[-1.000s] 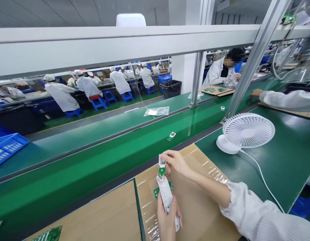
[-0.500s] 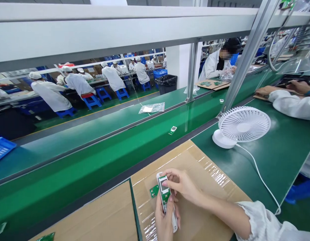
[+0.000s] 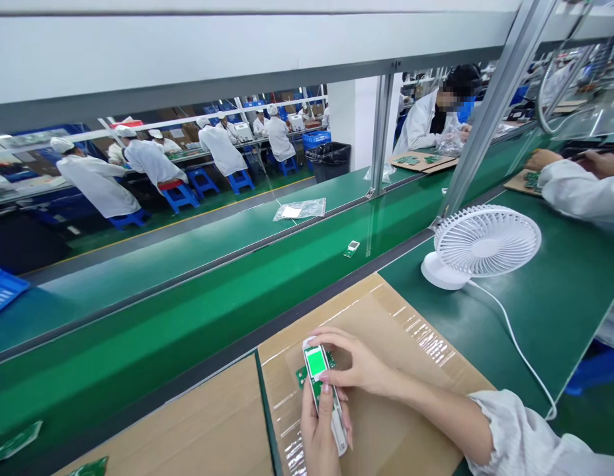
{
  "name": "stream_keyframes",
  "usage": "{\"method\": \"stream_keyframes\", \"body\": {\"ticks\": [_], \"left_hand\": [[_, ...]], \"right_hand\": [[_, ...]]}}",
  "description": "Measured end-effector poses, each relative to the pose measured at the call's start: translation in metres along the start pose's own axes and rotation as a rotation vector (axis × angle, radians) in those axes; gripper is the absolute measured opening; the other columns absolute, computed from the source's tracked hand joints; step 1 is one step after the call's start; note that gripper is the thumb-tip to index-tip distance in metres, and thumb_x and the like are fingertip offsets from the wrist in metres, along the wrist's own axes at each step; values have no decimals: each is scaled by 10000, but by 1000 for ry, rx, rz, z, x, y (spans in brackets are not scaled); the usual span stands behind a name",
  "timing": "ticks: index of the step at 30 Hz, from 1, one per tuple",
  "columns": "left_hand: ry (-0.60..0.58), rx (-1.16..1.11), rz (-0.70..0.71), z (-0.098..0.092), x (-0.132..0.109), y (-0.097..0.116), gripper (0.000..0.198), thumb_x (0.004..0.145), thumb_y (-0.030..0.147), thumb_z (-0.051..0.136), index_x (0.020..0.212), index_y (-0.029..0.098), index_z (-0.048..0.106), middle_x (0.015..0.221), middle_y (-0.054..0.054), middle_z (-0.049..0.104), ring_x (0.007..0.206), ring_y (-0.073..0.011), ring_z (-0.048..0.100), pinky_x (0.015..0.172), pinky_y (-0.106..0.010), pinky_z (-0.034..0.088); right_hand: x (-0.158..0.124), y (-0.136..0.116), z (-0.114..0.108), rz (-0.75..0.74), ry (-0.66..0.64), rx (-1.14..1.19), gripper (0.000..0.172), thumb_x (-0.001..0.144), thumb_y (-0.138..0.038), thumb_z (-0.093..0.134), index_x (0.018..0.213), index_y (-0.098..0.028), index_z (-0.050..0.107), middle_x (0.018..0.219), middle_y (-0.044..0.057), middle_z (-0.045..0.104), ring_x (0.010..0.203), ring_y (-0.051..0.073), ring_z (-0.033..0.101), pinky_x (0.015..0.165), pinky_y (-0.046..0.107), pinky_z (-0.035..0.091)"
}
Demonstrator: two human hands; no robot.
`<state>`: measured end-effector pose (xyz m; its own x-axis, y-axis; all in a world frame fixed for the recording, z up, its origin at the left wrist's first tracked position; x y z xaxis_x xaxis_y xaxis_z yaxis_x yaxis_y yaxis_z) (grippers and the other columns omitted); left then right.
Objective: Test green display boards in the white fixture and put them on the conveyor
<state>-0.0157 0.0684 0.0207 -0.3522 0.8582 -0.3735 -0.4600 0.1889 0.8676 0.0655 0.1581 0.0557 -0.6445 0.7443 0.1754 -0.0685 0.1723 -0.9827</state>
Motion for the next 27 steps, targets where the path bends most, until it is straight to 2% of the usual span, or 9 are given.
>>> {"method": "stream_keyframes", "body": {"ticks": [6, 21, 27], "left_hand": [[18, -4, 19, 2, -2, 4, 371, 749, 485, 635, 940, 200, 493, 606, 32, 529, 376, -63, 375, 290, -153, 322], [57, -16, 8, 5, -5, 8, 460, 708, 588, 629, 928, 205, 500, 586, 38, 522, 357, -53, 369, 278, -135, 310], [46, -5, 18, 2, -4, 6, 393, 719, 509, 660, 893, 201, 490, 581, 42, 535, 323, -46, 349, 263, -141, 291]], "right_hand": [[0, -2, 2, -24, 18, -2, 454, 735, -211, 687, 1169, -283, 575, 1280, 33, 491, 1164, 175, 475, 912, 269, 421], [-1, -1, 2, 9, 61, -77, 431, 712, -219, 672, 1132, -260, 586, 1255, 49, 517, 1094, 202, 515, 841, 291, 434], [-1, 1, 3, -6, 59, -84, 439, 716, -232, 683, 1141, -271, 582, 1250, 42, 515, 1095, 194, 506, 813, 274, 441]]}}
Point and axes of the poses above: each hand's wrist, its own x-axis towards the middle knuckle, its own z-axis out of the palm, y = z × x, the point moved 4 cm from there along x, towards the middle knuckle
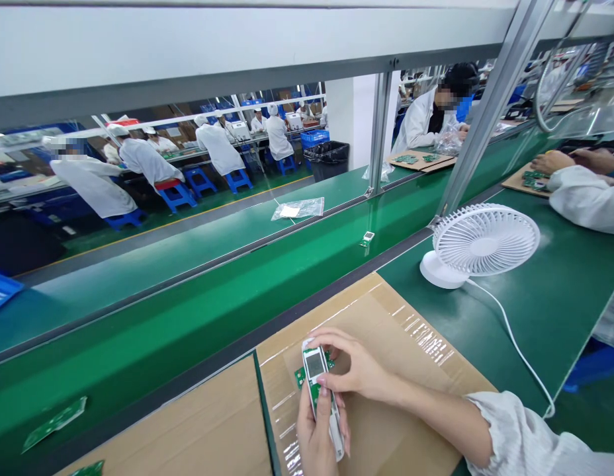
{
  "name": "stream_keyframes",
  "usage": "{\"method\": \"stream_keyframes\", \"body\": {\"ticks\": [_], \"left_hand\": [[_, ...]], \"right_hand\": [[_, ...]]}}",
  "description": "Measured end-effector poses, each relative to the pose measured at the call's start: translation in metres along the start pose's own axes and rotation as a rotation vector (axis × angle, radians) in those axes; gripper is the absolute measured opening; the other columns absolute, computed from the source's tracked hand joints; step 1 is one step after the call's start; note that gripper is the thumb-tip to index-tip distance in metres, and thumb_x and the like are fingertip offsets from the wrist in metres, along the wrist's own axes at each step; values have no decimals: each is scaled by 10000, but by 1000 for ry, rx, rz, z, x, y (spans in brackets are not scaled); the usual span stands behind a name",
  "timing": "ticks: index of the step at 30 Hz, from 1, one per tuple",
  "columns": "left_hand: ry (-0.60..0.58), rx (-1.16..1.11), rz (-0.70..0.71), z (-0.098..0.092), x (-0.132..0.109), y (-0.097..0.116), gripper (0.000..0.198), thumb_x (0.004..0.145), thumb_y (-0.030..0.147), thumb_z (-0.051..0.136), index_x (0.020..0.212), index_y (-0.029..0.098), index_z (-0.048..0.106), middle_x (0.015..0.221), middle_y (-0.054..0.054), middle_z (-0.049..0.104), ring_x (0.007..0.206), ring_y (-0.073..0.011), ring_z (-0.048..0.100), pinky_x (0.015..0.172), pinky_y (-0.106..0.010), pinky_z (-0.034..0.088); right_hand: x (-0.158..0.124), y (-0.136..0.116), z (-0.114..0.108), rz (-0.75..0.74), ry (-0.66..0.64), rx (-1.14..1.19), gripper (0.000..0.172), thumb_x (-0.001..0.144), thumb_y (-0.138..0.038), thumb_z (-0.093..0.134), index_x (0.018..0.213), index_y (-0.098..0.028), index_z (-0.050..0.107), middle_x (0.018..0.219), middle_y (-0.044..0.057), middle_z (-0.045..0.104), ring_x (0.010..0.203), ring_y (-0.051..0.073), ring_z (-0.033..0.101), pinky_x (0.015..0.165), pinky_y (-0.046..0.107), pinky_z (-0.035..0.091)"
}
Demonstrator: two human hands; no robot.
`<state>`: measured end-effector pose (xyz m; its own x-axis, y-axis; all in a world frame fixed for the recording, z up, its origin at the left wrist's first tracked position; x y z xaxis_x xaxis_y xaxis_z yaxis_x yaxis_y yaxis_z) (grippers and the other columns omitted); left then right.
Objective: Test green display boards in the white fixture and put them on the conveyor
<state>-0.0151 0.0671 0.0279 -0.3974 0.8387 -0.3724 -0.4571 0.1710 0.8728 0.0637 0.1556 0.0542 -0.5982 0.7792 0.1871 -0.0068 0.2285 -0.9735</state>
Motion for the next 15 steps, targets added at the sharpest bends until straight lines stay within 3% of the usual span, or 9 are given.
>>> {"method": "stream_keyframes", "body": {"ticks": [15], "left_hand": [[-16, -39, -37, -8, 4, -10, 463, 655, 563, 690, 861, 208, 475, 515, 51, 532, 301, -69, 360, 250, -172, 298]], "right_hand": [[0, 0, 1, -12, -14, 3, 437, 725, -245, 677, 1149, -270, 576, 1252, 43, 512, 1090, 191, 513, 812, 271, 437]]}}
Point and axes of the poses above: each hand's wrist, its own x-axis towards the middle knuckle, its own z-axis out of the palm, y = z × x, the point moved 4 cm from there along x, towards the middle knuckle
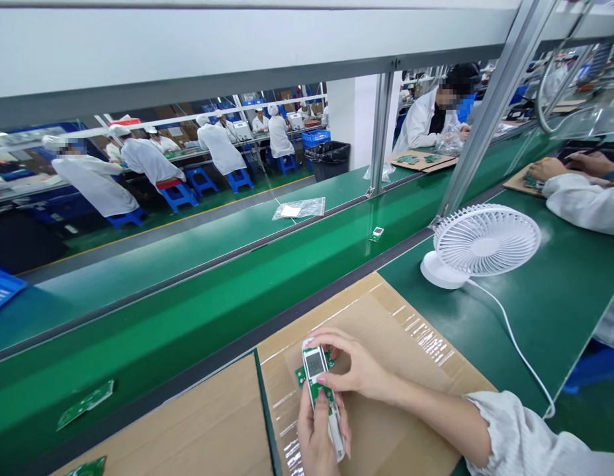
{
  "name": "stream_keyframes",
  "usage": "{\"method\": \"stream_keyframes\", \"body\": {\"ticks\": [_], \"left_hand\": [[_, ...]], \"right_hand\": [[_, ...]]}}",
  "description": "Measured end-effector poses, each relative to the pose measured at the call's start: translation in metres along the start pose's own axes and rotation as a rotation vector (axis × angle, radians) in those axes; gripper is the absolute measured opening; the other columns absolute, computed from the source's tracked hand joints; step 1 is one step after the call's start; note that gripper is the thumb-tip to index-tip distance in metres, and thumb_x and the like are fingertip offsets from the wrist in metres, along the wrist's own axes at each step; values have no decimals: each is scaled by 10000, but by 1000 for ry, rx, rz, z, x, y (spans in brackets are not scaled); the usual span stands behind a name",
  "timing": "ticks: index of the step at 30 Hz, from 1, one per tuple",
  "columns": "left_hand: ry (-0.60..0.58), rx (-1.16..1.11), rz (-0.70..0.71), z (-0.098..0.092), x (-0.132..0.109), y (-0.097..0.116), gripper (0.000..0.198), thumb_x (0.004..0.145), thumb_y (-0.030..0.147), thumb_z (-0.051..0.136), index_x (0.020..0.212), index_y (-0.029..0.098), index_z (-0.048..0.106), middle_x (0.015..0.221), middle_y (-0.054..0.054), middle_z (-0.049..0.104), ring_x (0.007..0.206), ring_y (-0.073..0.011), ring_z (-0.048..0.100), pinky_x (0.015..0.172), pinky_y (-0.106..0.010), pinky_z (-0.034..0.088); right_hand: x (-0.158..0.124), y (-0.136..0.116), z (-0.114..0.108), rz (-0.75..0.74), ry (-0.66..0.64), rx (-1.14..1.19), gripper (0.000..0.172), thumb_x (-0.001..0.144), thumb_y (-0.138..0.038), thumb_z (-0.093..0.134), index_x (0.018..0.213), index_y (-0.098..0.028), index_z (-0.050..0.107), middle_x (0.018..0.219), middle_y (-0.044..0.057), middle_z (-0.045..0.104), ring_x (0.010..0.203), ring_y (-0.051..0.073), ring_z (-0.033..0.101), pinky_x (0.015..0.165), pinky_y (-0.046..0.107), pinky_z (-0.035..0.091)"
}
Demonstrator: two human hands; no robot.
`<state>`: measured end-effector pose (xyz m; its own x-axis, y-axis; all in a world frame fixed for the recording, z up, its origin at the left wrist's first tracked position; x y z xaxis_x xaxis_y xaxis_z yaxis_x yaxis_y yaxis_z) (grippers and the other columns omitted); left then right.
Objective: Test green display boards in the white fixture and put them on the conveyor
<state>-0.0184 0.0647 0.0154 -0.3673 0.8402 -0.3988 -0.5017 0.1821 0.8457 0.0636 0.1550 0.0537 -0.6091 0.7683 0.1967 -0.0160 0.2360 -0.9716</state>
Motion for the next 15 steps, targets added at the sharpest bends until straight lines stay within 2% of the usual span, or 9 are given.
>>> {"method": "stream_keyframes", "body": {"ticks": [8, 15], "left_hand": [[12, -11, 34, 4, -3, 4, 394, 722, 529, 646, 876, 209, 474, 535, 43, 536, 311, -57, 345, 257, -154, 294], [21, 3, 28, 4, -3, 5, 406, 690, 555, 660, 809, 197, 508, 507, 46, 510, 298, -59, 350, 256, -164, 288]], "right_hand": [[0, -1, 1, 4, -3, 13, 424, 728, -242, 675, 1140, -261, 577, 1251, 47, 511, 1084, 189, 516, 825, 275, 438], [0, -1, 1, -4, -4, 10, 426, 728, -234, 676, 1142, -255, 575, 1248, 53, 510, 1085, 190, 516, 826, 275, 442]]}}
Point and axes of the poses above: each hand's wrist, its own x-axis towards the middle knuckle, its own z-axis out of the palm, y = z × x, the point moved 4 cm from there along x, towards the middle knuckle
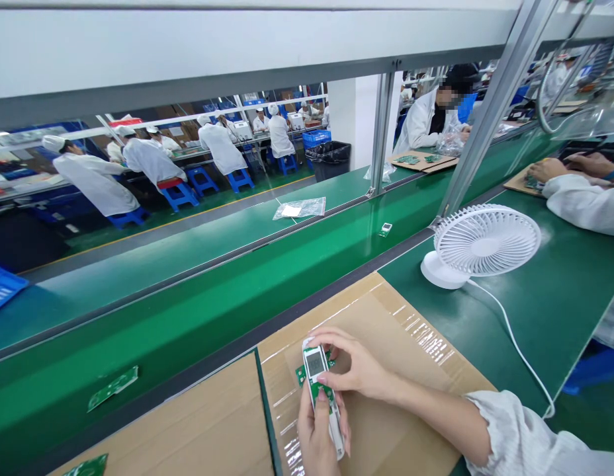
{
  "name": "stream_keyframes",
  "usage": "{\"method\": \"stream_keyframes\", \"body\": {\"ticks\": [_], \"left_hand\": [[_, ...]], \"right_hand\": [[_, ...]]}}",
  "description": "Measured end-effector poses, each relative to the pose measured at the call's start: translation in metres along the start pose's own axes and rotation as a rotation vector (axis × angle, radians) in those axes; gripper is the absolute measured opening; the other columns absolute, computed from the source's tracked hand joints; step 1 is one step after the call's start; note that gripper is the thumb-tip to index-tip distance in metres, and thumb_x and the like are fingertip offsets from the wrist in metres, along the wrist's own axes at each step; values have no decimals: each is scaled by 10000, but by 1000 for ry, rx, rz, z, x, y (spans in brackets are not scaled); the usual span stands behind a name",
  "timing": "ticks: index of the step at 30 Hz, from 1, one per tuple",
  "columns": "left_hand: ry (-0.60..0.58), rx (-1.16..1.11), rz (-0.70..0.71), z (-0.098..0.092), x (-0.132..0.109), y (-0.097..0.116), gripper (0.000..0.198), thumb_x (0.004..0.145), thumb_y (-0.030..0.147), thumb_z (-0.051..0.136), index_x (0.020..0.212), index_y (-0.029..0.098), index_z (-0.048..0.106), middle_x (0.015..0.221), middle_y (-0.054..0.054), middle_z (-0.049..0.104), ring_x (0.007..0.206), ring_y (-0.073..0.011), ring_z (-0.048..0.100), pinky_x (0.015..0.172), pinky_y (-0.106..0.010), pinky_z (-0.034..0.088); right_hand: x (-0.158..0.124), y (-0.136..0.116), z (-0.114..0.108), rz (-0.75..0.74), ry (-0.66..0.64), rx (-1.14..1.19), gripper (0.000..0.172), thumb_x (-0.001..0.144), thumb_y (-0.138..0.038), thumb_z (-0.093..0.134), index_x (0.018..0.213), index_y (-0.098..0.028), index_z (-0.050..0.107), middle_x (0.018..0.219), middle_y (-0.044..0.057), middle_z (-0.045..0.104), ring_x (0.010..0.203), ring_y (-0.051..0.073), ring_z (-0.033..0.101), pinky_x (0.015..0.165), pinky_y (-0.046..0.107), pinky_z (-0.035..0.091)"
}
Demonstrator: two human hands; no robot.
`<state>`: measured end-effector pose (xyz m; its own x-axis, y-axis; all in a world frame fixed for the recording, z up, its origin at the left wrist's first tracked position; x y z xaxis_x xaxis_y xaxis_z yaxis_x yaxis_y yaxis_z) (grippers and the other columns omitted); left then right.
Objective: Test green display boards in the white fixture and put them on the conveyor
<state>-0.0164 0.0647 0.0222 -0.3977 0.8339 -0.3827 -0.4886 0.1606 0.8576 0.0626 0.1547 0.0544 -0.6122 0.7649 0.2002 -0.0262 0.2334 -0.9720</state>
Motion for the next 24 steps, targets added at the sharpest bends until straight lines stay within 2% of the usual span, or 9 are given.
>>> {"method": "stream_keyframes", "body": {"ticks": [6, 18, 24], "left_hand": [[2, 5, -5, 0, 0, 0, 429, 671, 572, 667, 817, 200, 513, 521, 44, 519, 305, -60, 355, 248, -163, 290], [14, -18, 16, 2, -3, 2, 352, 735, 496, 644, 851, 200, 491, 553, 34, 544, 320, -54, 349, 260, -152, 288], [22, -19, 4, 1, -2, 1, 392, 716, 510, 657, 890, 209, 475, 550, 36, 541, 321, -58, 356, 260, -151, 289]], "right_hand": [[0, 1, 0, 12, -6, 0, 436, 727, -249, 678, 1150, -257, 573, 1258, 56, 503, 1082, 196, 518, 836, 289, 447], [-2, -1, 0, 3, 3, 16, 421, 737, -243, 676, 1145, -265, 574, 1248, 50, 507, 1090, 190, 503, 830, 276, 439], [-2, -1, 0, 12, 8, 20, 427, 733, -236, 675, 1146, -269, 573, 1262, 45, 498, 1093, 190, 499, 828, 271, 429]]}}
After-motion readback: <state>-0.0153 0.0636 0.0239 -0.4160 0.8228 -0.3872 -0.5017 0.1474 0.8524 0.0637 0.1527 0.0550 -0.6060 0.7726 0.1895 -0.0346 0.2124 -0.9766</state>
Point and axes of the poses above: each hand's wrist, its own x-axis towards the middle knuckle, its own z-axis out of the palm, y = z × x, the point moved 4 cm from there along x, towards the middle knuckle
